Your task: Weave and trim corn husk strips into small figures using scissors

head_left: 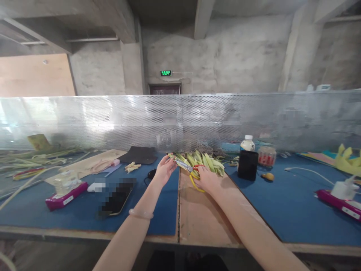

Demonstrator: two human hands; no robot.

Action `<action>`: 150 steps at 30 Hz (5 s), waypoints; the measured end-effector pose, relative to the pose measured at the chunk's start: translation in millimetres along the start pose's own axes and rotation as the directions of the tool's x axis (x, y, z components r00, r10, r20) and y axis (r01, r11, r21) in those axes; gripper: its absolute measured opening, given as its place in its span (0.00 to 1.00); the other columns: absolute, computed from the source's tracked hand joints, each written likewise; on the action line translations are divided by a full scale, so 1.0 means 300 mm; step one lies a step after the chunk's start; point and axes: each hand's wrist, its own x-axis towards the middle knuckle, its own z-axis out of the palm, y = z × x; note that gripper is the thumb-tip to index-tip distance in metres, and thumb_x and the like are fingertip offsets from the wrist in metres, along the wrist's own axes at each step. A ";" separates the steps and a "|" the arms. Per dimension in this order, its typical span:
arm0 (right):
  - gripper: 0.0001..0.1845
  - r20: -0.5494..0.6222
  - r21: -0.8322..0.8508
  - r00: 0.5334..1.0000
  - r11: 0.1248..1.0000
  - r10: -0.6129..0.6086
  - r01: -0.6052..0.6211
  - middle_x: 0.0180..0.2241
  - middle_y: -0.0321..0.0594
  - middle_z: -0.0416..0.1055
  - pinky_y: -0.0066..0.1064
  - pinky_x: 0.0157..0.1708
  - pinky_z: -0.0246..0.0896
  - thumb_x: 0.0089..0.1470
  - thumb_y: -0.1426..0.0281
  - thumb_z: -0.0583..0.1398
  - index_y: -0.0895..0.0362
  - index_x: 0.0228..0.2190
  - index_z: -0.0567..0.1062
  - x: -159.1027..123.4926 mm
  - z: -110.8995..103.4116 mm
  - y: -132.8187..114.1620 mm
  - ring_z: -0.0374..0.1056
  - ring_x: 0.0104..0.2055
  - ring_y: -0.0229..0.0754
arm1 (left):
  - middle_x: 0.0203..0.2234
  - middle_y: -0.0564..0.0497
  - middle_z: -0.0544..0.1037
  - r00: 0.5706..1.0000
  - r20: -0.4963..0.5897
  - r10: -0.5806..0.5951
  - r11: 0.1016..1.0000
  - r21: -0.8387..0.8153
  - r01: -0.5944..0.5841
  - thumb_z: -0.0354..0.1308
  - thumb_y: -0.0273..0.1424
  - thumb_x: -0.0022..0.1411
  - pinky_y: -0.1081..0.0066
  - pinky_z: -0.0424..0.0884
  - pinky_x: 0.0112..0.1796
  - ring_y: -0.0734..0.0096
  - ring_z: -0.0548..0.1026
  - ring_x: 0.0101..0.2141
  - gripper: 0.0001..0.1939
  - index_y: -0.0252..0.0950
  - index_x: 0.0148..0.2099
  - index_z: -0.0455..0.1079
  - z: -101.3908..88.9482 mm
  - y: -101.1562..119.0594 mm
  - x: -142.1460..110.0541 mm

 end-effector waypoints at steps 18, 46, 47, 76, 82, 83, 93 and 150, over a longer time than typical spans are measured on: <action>0.19 -0.014 0.001 1.000 1.000 -0.006 0.006 0.44 0.43 0.66 0.40 0.41 0.62 0.55 0.58 0.55 0.58 0.43 0.67 0.001 0.024 0.017 0.64 0.45 0.43 | 0.35 0.49 0.76 0.997 -0.039 -0.072 0.997 0.016 0.073 0.57 0.24 0.57 0.67 0.72 0.36 0.71 0.75 0.33 0.10 0.31 0.44 0.69 0.008 -0.004 0.003; 0.18 -0.164 -0.013 0.984 0.998 -0.070 0.069 0.39 0.41 0.69 0.35 0.36 0.64 0.54 0.56 0.55 0.59 0.38 0.69 0.009 0.064 0.048 0.66 0.42 0.41 | 0.29 0.52 0.74 0.992 -0.055 -0.109 0.994 -0.003 0.109 0.55 0.23 0.59 0.69 0.73 0.32 0.74 0.74 0.29 0.06 0.31 0.40 0.67 0.025 -0.027 0.011; 0.19 -0.171 -0.010 0.983 0.998 -0.070 0.069 0.39 0.41 0.69 0.35 0.36 0.63 0.54 0.56 0.55 0.59 0.38 0.69 0.009 0.064 0.049 0.66 0.42 0.41 | 0.29 0.53 0.75 0.993 -0.054 -0.108 0.994 -0.010 0.108 0.56 0.22 0.58 0.69 0.73 0.32 0.74 0.74 0.28 0.06 0.31 0.40 0.67 0.023 -0.029 0.012; 0.18 -0.226 0.079 0.970 0.994 0.087 -0.070 0.41 0.47 0.69 0.32 0.34 0.60 0.52 0.59 0.54 0.58 0.41 0.65 0.009 0.021 0.052 0.65 0.44 0.46 | 0.32 0.49 0.77 1.000 -0.022 0.004 0.999 -0.047 -0.005 0.65 0.23 0.49 0.68 0.70 0.38 0.70 0.76 0.34 0.10 0.34 0.34 0.68 0.015 -0.015 0.007; 0.19 -0.208 0.079 0.978 0.996 -0.014 0.031 0.42 0.45 0.70 0.30 0.33 0.60 0.50 0.58 0.57 0.56 0.40 0.66 0.005 0.025 0.041 0.66 0.44 0.45 | 0.36 0.48 0.77 1.000 -0.005 0.002 0.998 -0.063 -0.003 0.63 0.22 0.51 0.72 0.70 0.35 0.71 0.76 0.34 0.11 0.34 0.38 0.70 0.013 -0.009 0.006; 0.19 -0.210 0.077 0.977 0.996 -0.025 0.042 0.42 0.45 0.69 0.30 0.33 0.61 0.50 0.58 0.57 0.56 0.41 0.66 0.004 0.025 0.039 0.65 0.45 0.46 | 0.36 0.48 0.77 1.000 0.002 0.003 0.998 -0.068 -0.002 0.62 0.22 0.51 0.74 0.70 0.33 0.72 0.75 0.34 0.11 0.34 0.39 0.70 0.011 -0.007 0.006; 0.20 -0.249 0.037 0.967 0.997 -0.056 0.068 0.40 0.49 0.69 0.33 0.34 0.61 0.51 0.58 0.55 0.58 0.40 0.67 0.005 0.023 0.059 0.65 0.44 0.48 | 0.41 0.48 0.75 0.999 0.041 0.003 0.990 -0.144 0.003 0.57 0.19 0.55 0.77 0.68 0.31 0.77 0.73 0.34 0.13 0.36 0.43 0.70 0.000 0.007 0.011; 0.19 -0.240 -0.034 0.955 0.984 -0.177 0.174 0.41 0.47 0.69 0.31 0.33 0.61 0.50 0.58 0.55 0.59 0.38 0.68 0.007 0.028 0.060 0.64 0.45 0.46 | 0.35 0.50 0.75 0.994 0.099 -0.039 0.987 -0.152 0.054 0.54 0.20 0.58 0.79 0.66 0.28 0.80 0.72 0.29 0.13 0.36 0.45 0.71 0.020 0.017 -0.003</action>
